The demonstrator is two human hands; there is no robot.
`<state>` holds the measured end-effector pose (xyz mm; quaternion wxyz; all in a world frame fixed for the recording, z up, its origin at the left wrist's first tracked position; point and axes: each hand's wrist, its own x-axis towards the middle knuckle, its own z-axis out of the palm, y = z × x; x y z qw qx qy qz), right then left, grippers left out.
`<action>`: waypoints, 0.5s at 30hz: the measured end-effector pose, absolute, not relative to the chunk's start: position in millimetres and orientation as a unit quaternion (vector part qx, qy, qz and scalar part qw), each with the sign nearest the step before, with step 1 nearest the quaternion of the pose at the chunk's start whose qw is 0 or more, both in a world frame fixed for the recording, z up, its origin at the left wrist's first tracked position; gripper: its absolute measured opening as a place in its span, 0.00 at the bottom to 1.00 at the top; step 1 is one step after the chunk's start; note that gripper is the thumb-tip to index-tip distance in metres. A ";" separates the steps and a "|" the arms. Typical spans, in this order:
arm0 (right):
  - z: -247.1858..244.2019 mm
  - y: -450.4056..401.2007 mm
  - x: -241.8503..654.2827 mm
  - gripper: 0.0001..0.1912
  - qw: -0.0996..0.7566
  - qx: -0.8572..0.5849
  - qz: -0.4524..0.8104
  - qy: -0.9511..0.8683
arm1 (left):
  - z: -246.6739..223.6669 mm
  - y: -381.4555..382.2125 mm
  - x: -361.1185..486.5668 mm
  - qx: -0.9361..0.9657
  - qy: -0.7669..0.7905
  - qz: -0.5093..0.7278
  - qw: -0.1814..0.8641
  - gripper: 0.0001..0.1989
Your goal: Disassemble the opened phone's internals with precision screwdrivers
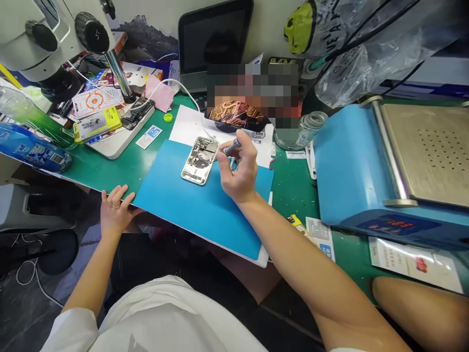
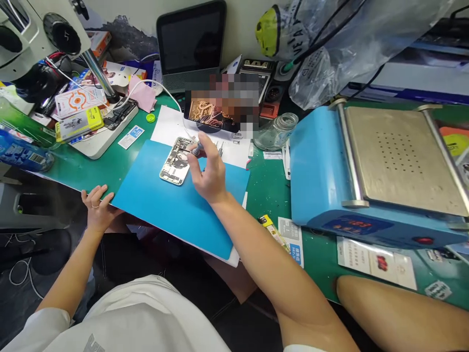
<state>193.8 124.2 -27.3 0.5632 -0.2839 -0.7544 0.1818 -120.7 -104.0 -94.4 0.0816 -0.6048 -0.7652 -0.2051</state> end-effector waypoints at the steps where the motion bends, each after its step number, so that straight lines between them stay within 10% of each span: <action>1: -27.0 124.7 193.4 0.25 0.562 -0.287 0.185 -0.753 | -89.3 -103.3 -116.0 -0.615 -0.753 -0.208 0.106 0.24; 10: -29.3 126.8 200.0 0.29 0.532 -0.354 0.191 -0.745 | 4.0 -101.3 -133.3 -0.782 -0.587 -0.211 -0.020 0.22; 15: -31.4 129.2 194.2 0.26 0.558 -0.353 0.154 -0.735 | 30.0 -40.3 -72.6 -0.955 -0.175 -0.220 -0.097 0.12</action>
